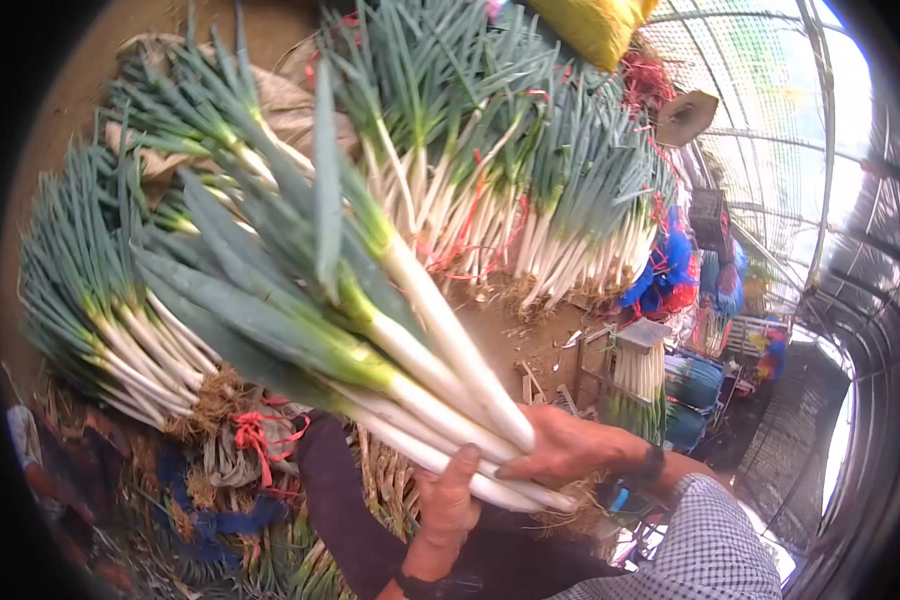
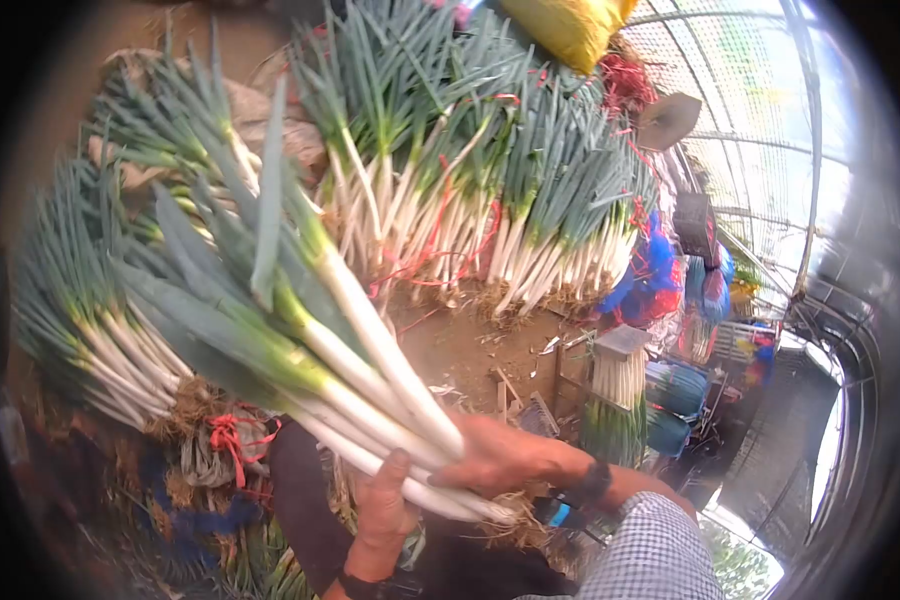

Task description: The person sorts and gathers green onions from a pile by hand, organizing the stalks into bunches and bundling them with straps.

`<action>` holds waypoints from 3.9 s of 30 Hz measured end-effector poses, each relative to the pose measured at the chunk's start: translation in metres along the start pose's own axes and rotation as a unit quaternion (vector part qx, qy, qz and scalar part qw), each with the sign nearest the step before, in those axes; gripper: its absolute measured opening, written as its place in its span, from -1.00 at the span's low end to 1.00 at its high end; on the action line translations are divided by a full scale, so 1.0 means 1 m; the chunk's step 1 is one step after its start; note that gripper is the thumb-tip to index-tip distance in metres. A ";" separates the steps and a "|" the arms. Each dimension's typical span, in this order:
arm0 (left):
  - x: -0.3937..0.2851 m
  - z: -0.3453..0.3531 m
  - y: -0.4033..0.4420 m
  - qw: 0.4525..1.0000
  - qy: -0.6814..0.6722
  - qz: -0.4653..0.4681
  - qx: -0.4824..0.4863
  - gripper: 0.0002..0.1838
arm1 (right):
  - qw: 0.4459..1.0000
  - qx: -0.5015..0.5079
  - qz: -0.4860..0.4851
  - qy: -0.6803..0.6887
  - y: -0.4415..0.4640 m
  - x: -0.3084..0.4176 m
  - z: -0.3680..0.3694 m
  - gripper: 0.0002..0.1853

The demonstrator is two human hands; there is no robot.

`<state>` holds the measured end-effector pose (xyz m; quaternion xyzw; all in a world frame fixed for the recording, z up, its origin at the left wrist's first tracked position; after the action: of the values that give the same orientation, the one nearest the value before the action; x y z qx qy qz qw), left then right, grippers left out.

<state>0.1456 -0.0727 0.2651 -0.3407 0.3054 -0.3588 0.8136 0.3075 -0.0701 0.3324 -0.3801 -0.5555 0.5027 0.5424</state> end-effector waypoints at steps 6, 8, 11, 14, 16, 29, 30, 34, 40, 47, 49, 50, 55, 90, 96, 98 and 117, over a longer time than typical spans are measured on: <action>0.073 0.101 0.017 0.976 0.131 -0.049 0.164 -0.73 | 0.975 -0.154 -0.055 0.151 -0.069 -0.088 -0.079 -0.38; 0.101 0.136 0.030 0.949 0.189 -0.048 0.248 -0.73 | 0.952 -0.185 -0.035 0.241 -0.086 -0.112 -0.105 -0.44; 0.152 0.183 0.060 0.910 0.240 -0.067 0.332 -0.66 | 0.925 -0.246 -0.053 0.284 -0.094 -0.154 -0.154 -0.44; 0.207 0.210 0.105 0.892 0.291 -0.107 0.330 -0.63 | 0.894 -0.282 -0.113 0.330 -0.086 -0.189 -0.211 -0.39; 0.243 0.206 0.154 0.876 0.345 -0.135 0.309 -0.63 | 0.876 -0.303 -0.130 0.352 -0.063 -0.227 -0.252 -0.35; 0.326 0.078 0.230 0.861 0.286 -0.375 0.192 -0.59 | 0.863 -0.278 0.039 0.419 0.068 -0.335 -0.169 -0.55; 0.326 0.078 0.223 0.856 0.293 -0.381 0.192 -0.55 | 0.865 -0.252 0.021 0.433 0.077 -0.324 -0.170 -0.56; 0.314 0.081 0.204 0.849 0.324 -0.374 0.188 -0.46 | 0.845 -0.183 -0.008 0.502 0.095 -0.289 -0.161 -0.60; 0.275 0.108 0.192 0.858 0.392 -0.294 0.155 -0.32 | 0.773 -0.356 0.085 0.518 0.008 -0.341 -0.160 -0.70; 0.289 0.140 0.162 0.832 0.464 -0.233 0.197 -0.44 | 0.696 -0.504 0.079 0.505 -0.137 -0.366 -0.164 -0.79; 0.298 0.154 0.150 0.832 0.451 -0.230 0.229 -0.43 | 0.678 -0.541 0.102 0.486 -0.166 -0.370 -0.153 -0.79; 0.300 0.163 0.142 0.821 0.461 -0.222 0.253 -0.40 | 0.667 -0.562 0.107 0.478 -0.179 -0.383 -0.143 -0.80; 0.350 0.210 0.162 0.755 0.503 -0.105 0.409 -0.36 | 0.596 -0.661 0.111 0.441 -0.216 -0.422 -0.113 -0.65; -0.115 -0.113 0.080 0.997 0.015 0.022 0.074 -0.48 | 0.940 -0.308 -0.043 -0.142 0.066 -0.172 0.049 -0.68; -0.139 -0.174 0.036 0.999 -0.025 0.033 0.022 -0.43 | 0.930 -0.250 -0.052 -0.263 0.082 -0.144 0.053 -0.67; -0.155 -0.181 0.036 0.997 -0.015 0.070 0.024 -0.43 | 0.930 -0.232 -0.067 -0.275 0.084 -0.130 0.058 -0.67; -0.174 -0.231 0.103 0.975 0.009 0.175 -0.136 -0.80 | 0.954 -0.168 -0.101 -0.226 0.047 -0.016 0.127 -0.77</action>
<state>-0.0840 0.0406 0.0949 -0.3860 0.4135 -0.1689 0.8071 0.1787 -0.0943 0.2948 -0.2841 -0.7753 0.4172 0.3796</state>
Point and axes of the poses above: each hand's wrist, its own y-axis towards the middle knuckle, its own z-axis out of the palm, x = y × z, the point moved 3 cm from there along y, towards the middle knuckle, and after that the axes turned 14 degrees about z, right-handed, at the moved point
